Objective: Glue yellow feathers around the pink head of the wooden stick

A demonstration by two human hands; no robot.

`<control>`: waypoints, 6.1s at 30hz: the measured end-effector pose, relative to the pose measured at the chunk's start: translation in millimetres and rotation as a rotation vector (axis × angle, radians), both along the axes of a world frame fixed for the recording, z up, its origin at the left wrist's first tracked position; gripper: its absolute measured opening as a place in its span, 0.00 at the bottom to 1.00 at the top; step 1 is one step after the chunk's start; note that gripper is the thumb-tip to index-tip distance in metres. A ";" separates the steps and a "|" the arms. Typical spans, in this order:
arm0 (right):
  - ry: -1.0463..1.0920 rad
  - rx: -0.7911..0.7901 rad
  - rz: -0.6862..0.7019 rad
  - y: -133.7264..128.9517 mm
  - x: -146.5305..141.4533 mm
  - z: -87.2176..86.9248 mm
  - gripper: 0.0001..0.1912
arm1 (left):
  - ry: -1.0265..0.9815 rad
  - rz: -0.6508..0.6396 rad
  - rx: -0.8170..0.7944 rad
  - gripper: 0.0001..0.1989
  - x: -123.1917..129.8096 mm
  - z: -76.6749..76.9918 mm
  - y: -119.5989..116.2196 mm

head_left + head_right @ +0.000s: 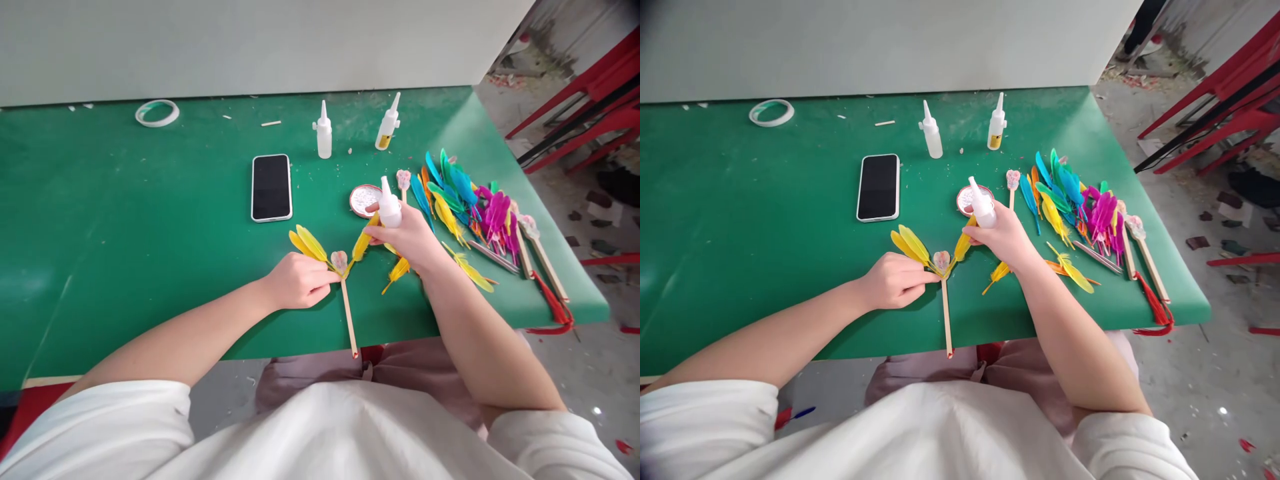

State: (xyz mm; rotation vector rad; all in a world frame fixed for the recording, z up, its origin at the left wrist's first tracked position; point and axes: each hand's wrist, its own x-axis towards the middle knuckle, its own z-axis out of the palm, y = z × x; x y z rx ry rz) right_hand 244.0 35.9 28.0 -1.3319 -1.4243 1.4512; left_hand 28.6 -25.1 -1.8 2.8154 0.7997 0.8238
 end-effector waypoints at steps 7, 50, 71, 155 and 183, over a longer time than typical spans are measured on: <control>-0.042 0.046 0.034 -1.7 -3.3 -2.8 0.18 | 0.054 -0.024 0.007 0.11 0.3 -0.2 -0.7; -0.614 0.362 -0.052 10.7 -6.7 -20.4 0.15 | 0.074 0.065 0.035 0.12 3.5 -5.8 -4.0; -0.670 0.356 -0.088 10.8 -0.5 -19.1 0.15 | 0.043 0.075 -0.051 0.12 5.8 -3.9 -4.8; -0.521 0.338 -0.061 11.6 0.8 -21.5 0.16 | 0.093 0.099 0.104 0.11 7.9 1.7 -7.3; -0.023 0.134 -0.021 9.8 8.6 -15.2 0.18 | -0.025 0.195 -0.015 0.11 9.2 2.4 -6.7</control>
